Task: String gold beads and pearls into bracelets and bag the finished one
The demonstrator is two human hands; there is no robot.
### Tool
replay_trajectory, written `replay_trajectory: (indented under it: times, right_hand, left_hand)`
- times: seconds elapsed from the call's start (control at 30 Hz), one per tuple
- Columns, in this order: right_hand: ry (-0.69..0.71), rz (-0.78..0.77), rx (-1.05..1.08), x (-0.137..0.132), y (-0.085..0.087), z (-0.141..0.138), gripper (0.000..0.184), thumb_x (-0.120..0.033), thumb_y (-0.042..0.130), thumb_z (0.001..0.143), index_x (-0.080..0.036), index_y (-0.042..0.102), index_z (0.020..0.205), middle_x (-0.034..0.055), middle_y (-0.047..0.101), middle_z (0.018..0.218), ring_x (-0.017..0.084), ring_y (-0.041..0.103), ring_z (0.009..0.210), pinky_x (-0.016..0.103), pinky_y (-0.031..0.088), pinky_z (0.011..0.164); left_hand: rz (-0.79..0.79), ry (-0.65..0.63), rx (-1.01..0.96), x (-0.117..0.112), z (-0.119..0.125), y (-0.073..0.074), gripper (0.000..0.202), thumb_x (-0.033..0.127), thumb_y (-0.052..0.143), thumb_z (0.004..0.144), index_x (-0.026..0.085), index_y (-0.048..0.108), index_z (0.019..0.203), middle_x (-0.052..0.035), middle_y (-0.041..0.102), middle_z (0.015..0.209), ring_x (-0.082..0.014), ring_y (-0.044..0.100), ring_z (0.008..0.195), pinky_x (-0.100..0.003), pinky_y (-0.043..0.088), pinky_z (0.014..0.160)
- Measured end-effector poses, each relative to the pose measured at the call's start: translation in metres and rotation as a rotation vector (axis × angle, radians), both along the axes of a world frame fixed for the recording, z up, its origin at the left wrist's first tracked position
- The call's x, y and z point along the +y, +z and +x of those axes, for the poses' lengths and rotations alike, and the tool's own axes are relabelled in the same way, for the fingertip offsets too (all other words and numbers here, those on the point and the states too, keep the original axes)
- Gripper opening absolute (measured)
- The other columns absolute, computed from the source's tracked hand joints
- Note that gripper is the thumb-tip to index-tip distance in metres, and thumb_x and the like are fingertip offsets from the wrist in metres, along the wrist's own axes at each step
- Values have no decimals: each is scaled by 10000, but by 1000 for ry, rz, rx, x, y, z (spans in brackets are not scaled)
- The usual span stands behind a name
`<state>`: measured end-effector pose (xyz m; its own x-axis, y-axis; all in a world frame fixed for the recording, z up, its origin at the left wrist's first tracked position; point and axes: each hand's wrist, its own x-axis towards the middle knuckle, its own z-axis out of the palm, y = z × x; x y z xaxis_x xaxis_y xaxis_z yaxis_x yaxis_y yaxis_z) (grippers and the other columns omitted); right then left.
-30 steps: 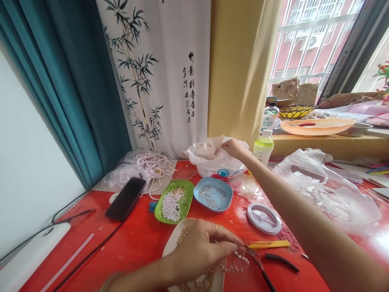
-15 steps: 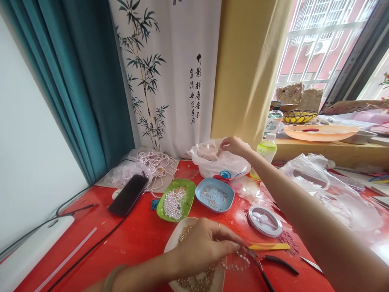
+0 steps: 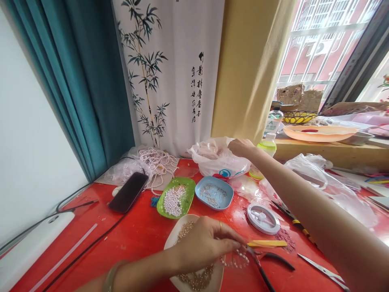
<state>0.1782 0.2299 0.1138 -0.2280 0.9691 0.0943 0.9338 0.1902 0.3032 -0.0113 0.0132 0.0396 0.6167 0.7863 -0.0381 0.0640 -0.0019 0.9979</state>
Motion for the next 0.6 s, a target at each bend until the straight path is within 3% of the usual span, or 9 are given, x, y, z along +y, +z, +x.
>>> replay_trajectory:
  times: [0.2, 0.4, 0.5, 0.6]
  right_hand:
    - [15, 131, -98, -12, 8, 0, 276, -333, 466, 856, -144, 542, 1042, 73, 567, 1060, 195, 555, 925, 399, 450, 771]
    - [-33, 195, -101, -17, 12, -4, 566, -497, 280, 873, -115, 662, 704, 160, 658, 750, 270, 617, 737, 364, 425, 598]
    - [-1, 234, -97, -19, 15, -3, 467, -422, 349, 875, -126, 666, 700, 140, 655, 697, 247, 609, 679, 334, 411, 572]
    - [116, 313, -93, -24, 17, -4, 278, -194, 394, 865, -108, 653, 812, 156, 647, 797, 255, 575, 781, 330, 405, 600]
  left_hand:
    - [19, -17, -35, 1, -1, -5, 214, 181, 563, 717, 97, 688, 868, -134, 691, 885, -195, 638, 837, -281, 469, 763]
    - [17, -9, -20, 2, -1, -8, 215, 198, 576, 712, 105, 688, 870, -130, 691, 888, -197, 637, 840, -284, 469, 762]
    - [15, -9, -12, 1, 0, -8, 226, 201, 574, 714, 93, 686, 877, -143, 689, 885, -203, 639, 837, -281, 472, 751]
    - [22, -15, -7, 1, 0, -7, 238, 204, 574, 715, 83, 684, 888, -155, 686, 885, -209, 639, 833, -285, 469, 754]
